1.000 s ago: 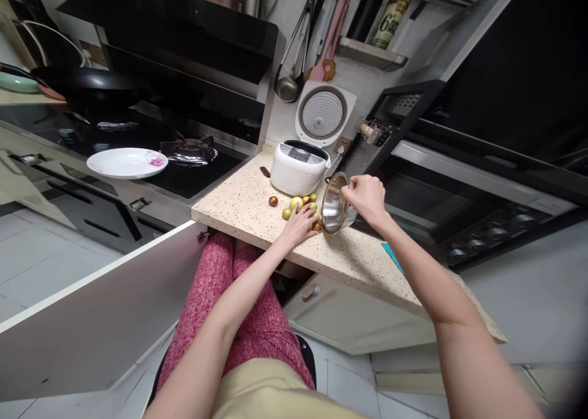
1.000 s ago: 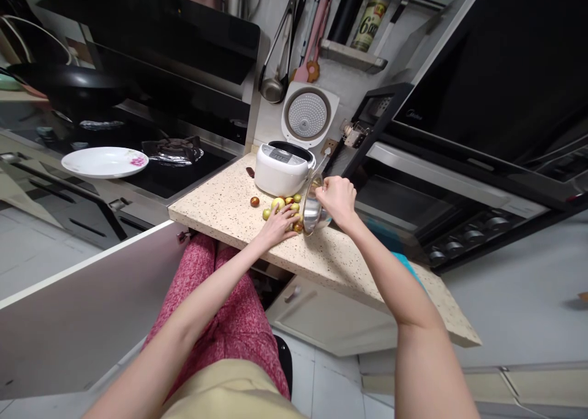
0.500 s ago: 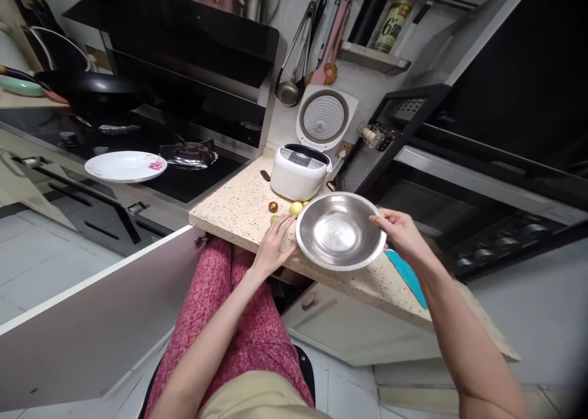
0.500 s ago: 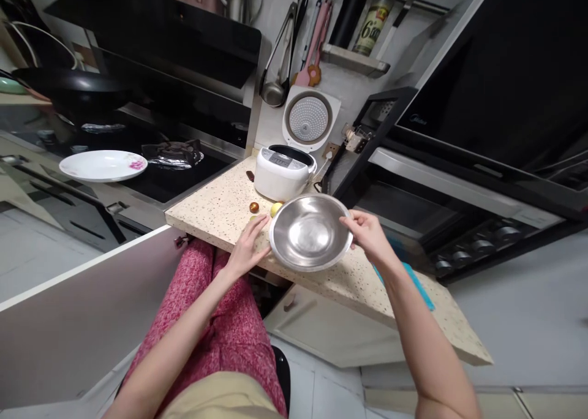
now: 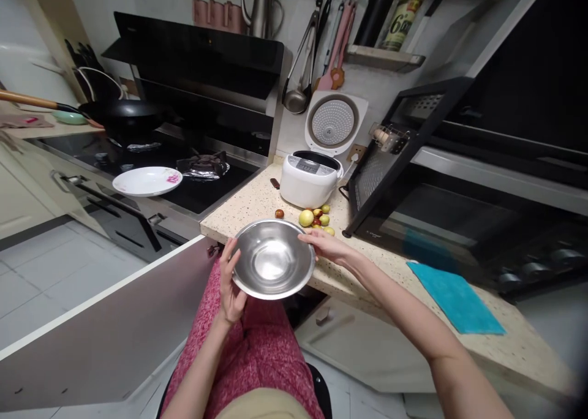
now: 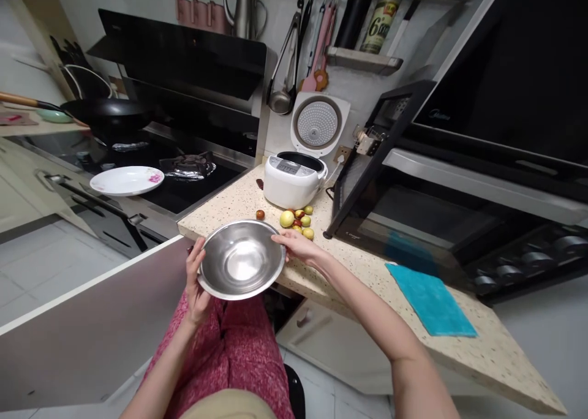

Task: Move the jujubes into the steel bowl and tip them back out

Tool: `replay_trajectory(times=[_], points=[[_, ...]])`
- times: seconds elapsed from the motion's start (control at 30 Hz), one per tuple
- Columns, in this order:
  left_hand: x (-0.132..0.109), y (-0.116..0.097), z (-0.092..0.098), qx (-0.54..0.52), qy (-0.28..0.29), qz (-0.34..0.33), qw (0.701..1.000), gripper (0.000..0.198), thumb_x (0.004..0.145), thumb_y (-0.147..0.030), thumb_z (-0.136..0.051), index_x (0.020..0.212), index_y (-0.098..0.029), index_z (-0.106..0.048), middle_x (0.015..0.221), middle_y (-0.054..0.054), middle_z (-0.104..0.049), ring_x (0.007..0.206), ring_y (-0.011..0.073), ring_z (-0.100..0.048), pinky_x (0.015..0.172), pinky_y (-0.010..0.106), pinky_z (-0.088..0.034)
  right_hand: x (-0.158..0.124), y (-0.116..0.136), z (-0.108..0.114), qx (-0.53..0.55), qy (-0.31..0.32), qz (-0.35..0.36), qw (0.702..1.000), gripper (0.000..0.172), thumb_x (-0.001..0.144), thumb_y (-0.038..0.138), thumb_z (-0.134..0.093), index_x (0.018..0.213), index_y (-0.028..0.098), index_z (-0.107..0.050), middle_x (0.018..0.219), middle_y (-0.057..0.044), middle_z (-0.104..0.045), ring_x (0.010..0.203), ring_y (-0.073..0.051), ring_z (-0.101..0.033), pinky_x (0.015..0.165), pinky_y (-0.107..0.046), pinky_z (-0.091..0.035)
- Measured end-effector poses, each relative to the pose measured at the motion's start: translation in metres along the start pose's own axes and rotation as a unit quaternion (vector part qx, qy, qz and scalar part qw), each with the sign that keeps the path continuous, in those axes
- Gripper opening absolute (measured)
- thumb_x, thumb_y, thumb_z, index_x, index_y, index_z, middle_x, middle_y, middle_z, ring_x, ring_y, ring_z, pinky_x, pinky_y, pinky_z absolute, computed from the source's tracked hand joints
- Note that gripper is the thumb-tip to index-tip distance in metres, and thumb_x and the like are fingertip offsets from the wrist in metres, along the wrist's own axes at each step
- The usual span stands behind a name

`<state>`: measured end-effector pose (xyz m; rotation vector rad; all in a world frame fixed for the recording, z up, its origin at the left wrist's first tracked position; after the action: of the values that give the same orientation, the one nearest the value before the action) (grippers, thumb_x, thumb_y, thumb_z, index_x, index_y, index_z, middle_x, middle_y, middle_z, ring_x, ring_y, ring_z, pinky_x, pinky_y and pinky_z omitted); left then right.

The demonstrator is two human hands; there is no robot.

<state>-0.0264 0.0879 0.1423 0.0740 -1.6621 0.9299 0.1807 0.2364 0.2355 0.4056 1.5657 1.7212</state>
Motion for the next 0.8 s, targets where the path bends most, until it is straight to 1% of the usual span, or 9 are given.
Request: replay_trajectory(times=[0.1,0.17,0.27,0.33,0.4,0.47,0.57,0.7,0.8], points=[[0.003,0.001,0.006,0.041,0.050,-0.049,0.997,0.073,0.097,-0.063,-0.054,0.159,-0.029,-0.038,0.169,0.014,-0.032,0.160,0.0375,-0.025,0.126,0.068,-0.025,0.018,-0.003,0.001,0.002,0.003,0.002,1.000,0.053,0.074,0.063,-0.083,0.072,0.020,-0.052,0.053,0.008,-0.049,0.044,-0.007,-0.042,0.041,-0.020,-0.036],[0.006,0.002,0.008,0.077,0.068,-0.078,0.992,0.078,0.092,-0.074,-0.055,0.155,-0.028,-0.046,0.166,0.016,-0.037,0.158,0.0405,-0.028,0.124,0.071,-0.028,0.027,-0.005,0.000,-0.007,0.011,0.012,1.000,0.056,0.073,0.067,-0.082,0.072,0.020,-0.052,0.052,0.008,-0.049,0.043,-0.006,-0.041,0.041,-0.019,-0.034],[0.011,0.003,0.013,0.114,0.061,-0.118,0.985,0.065,0.088,-0.075,-0.061,0.129,-0.025,-0.068,0.156,0.015,-0.051,0.154,0.0396,-0.037,0.121,0.067,-0.037,0.036,-0.007,-0.002,-0.033,0.031,0.022,0.999,0.058,0.075,0.072,-0.078,0.075,0.020,-0.053,0.052,0.007,-0.052,0.042,-0.007,-0.042,0.041,-0.020,-0.036],[0.014,0.004,0.017,0.111,0.055,-0.145,0.982,0.053,0.086,-0.070,-0.067,0.107,-0.021,-0.074,0.147,0.015,-0.060,0.151,0.0380,-0.043,0.118,0.062,-0.044,0.040,-0.004,-0.002,-0.075,0.035,0.027,0.996,0.057,0.080,0.072,-0.073,0.074,0.021,-0.052,0.051,0.007,-0.052,0.040,-0.008,-0.043,0.041,-0.021,-0.034],[0.018,0.005,0.023,0.104,0.055,-0.157,0.981,0.047,0.086,-0.064,-0.071,0.092,-0.018,-0.073,0.137,0.015,-0.066,0.147,0.0375,-0.049,0.115,0.058,-0.048,0.044,0.005,0.003,-0.145,0.006,0.047,0.988,0.053,0.087,0.069,-0.067,0.070,0.021,-0.051,0.050,0.006,-0.051,0.040,-0.009,-0.045,0.042,-0.022,-0.032],[0.022,0.007,0.031,0.102,0.049,-0.154,0.982,0.046,0.086,-0.062,-0.072,0.085,-0.016,-0.071,0.130,0.015,-0.071,0.143,0.0377,-0.053,0.113,0.057,-0.050,0.048,0.021,0.012,-0.226,-0.061,0.095,0.968,0.048,0.095,0.059,-0.062,0.068,0.020,-0.052,0.051,0.004,-0.053,0.045,-0.011,-0.050,0.046,-0.023,-0.034],[0.027,0.010,0.045,0.098,0.019,-0.131,0.986,0.051,0.083,-0.067,-0.071,0.081,-0.017,-0.071,0.126,0.015,-0.073,0.140,0.0402,-0.056,0.113,0.062,-0.049,0.051,0.043,0.022,-0.321,-0.144,0.180,0.919,0.034,0.099,0.040,-0.061,0.074,0.017,-0.062,0.066,-0.001,-0.066,0.061,-0.015,-0.060,0.059,-0.026,-0.041],[0.033,0.011,0.061,0.106,-0.025,-0.110,0.988,0.055,0.081,-0.072,-0.070,0.077,-0.017,-0.072,0.125,0.014,-0.074,0.138,0.0425,-0.058,0.113,0.066,-0.049,0.060,0.045,0.017,-0.383,-0.109,0.235,0.887,0.011,0.098,0.023,-0.063,0.099,0.017,-0.072,0.103,-0.008,-0.076,0.091,-0.022,-0.069,0.080,-0.033,-0.051],[0.035,0.010,0.064,0.116,-0.042,-0.107,0.987,0.057,0.081,-0.072,-0.070,0.074,-0.016,-0.072,0.124,0.014,-0.075,0.137,0.0429,-0.059,0.113,0.066,-0.050,0.070,0.034,0.008,-0.442,-0.067,0.297,0.844,0.029,0.098,0.016,-0.062,0.127,0.018,-0.066,0.129,-0.014,-0.068,0.118,-0.027,-0.064,0.099,-0.041,-0.051]])
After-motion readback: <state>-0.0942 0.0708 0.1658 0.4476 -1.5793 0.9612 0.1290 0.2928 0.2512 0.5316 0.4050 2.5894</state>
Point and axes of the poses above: each hand's wrist, its own x-axis towards the middle knuckle, its own z-axis out of the back of the hand, y = z × x, the point moved 3 cm from there along x, towards the middle knuckle
